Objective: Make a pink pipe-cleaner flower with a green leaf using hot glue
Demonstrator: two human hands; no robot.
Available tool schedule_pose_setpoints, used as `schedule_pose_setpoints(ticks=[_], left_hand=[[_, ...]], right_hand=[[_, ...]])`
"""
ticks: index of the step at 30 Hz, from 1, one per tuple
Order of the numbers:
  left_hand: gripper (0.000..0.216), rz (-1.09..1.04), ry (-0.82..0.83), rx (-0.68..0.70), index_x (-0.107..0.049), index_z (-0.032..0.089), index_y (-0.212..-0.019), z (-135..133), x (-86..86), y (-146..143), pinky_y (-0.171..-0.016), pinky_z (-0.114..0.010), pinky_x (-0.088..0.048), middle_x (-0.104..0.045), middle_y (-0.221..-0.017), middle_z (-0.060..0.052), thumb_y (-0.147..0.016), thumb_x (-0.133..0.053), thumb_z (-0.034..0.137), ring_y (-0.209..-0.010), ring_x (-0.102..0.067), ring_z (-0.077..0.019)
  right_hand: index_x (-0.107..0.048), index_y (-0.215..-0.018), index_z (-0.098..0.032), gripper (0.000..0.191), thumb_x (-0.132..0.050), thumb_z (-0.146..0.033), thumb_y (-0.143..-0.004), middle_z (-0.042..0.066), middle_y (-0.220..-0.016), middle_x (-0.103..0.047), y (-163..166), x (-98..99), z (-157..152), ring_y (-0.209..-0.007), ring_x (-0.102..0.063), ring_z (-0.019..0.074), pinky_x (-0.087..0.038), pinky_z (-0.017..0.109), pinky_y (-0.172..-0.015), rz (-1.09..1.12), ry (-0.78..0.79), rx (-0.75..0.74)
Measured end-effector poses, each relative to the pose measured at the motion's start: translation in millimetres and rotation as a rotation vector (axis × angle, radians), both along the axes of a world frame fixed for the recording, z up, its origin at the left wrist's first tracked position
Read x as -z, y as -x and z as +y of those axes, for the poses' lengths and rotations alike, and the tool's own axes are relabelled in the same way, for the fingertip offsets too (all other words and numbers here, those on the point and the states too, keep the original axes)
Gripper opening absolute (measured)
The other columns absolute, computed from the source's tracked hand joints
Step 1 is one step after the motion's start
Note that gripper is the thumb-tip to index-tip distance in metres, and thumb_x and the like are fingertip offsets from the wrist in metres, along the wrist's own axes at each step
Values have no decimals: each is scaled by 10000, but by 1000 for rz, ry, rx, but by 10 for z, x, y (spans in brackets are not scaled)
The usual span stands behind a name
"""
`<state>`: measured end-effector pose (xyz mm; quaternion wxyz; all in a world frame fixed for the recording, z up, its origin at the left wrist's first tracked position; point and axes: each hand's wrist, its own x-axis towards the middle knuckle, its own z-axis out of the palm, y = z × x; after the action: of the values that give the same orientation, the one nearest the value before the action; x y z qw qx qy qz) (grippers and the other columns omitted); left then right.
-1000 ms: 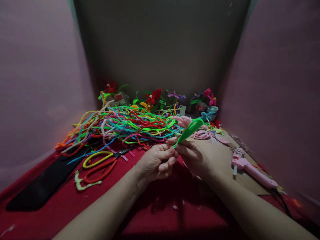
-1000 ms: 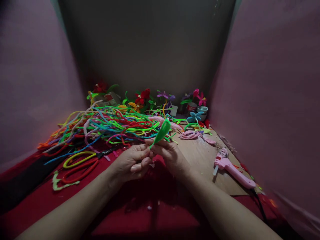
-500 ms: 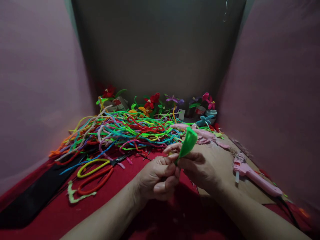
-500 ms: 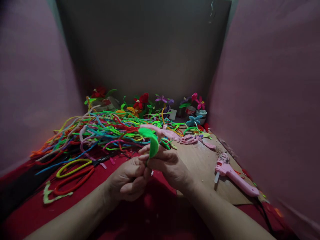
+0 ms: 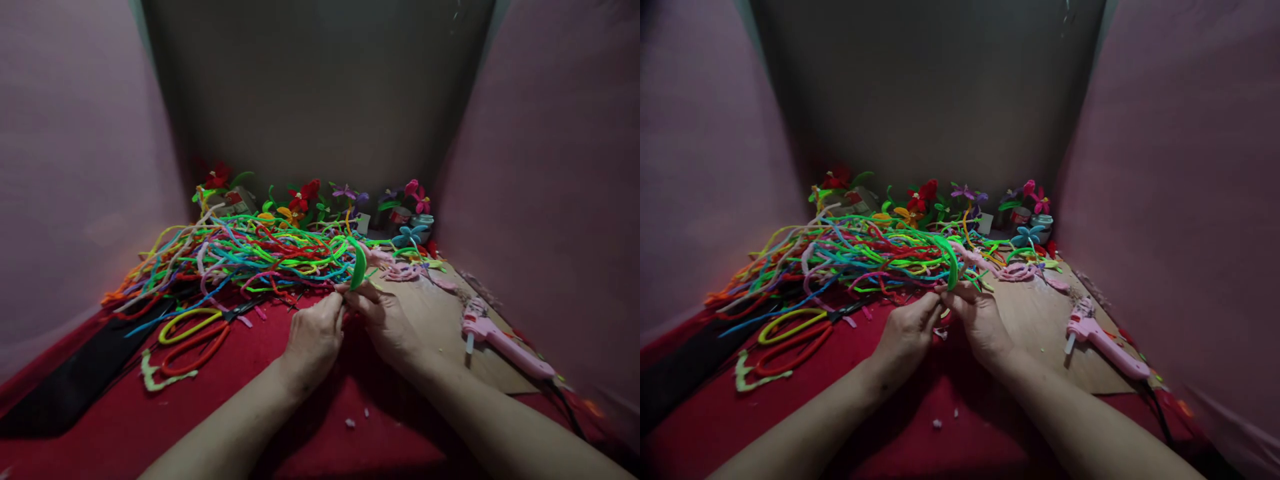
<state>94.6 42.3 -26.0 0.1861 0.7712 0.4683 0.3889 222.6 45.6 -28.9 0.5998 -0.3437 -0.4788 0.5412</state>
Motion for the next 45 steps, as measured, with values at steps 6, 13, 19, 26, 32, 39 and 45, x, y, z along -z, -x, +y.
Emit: schedule_pose_setpoints(ticks=[6,13,19,26,32,39,45], left_hand=[[214,-275,187,83,-656,186,-844,33,-71,2,-549,-205,-342,-525,-562,25,-838,-458,267,-525,-453,-107],[246,-545,410,163,-501,160,-553,11,-188,-25,-438,-182,-273,-414,-466,61,-778,-516,259,-430,-351,-63],[303,-650,574,250,-461,148,-511,4,-240,-2,-395,-175,-222,-407,-436,63,-767,-562,275,-379,-316,-33],[178,-823,791,407,-573,122,-728,34,-216,32,-382,-147,-177,-436,-462,65,-784,-596,289,-359,-293,-5],[176,-925,1002,552,-562,120,-735,68,-211,81,-377,-146,-174,-442,-447,75,-759,-636,278,-308,-211,24],[178,-773,831,477,-557,128,-733,62,-216,58,-401,-155,-236,-488,-493,58,-781,-594,295,-347,-319,-5],[147,-541,609,281,-594,126,-802,21,-231,3,-440,-194,-363,-572,-582,17,-783,-543,262,-417,-450,-64]], right_hand=[[-729,-872,-229,163,-673,-267,-723,17,-875,-703,-4,1,8,-862,-606,183,-426,340,-852,3,-13,-25],[-705,-942,-241,202,-621,-258,-759,0,-896,-680,-30,-11,10,-857,-583,173,-443,330,-840,-99,-106,-31],[-734,-813,-213,154,-592,-239,-758,3,-779,-655,-45,-47,15,-790,-568,161,-443,314,-823,-179,-118,4],[-730,-910,-252,191,-634,-266,-745,3,-909,-684,-83,2,39,-889,-585,175,-435,341,-869,-27,-93,-99],[-724,-935,-252,199,-628,-245,-761,3,-854,-690,-99,-29,35,-828,-599,166,-429,353,-877,-24,-110,-160],[-715,-936,-223,208,-614,-279,-764,12,-846,-673,-68,26,-2,-808,-600,168,-458,330,-809,-6,-46,-65],[-711,-935,-222,258,-605,-358,-743,18,-683,-662,-56,60,30,-625,-589,176,-476,323,-612,-39,-38,-42]])
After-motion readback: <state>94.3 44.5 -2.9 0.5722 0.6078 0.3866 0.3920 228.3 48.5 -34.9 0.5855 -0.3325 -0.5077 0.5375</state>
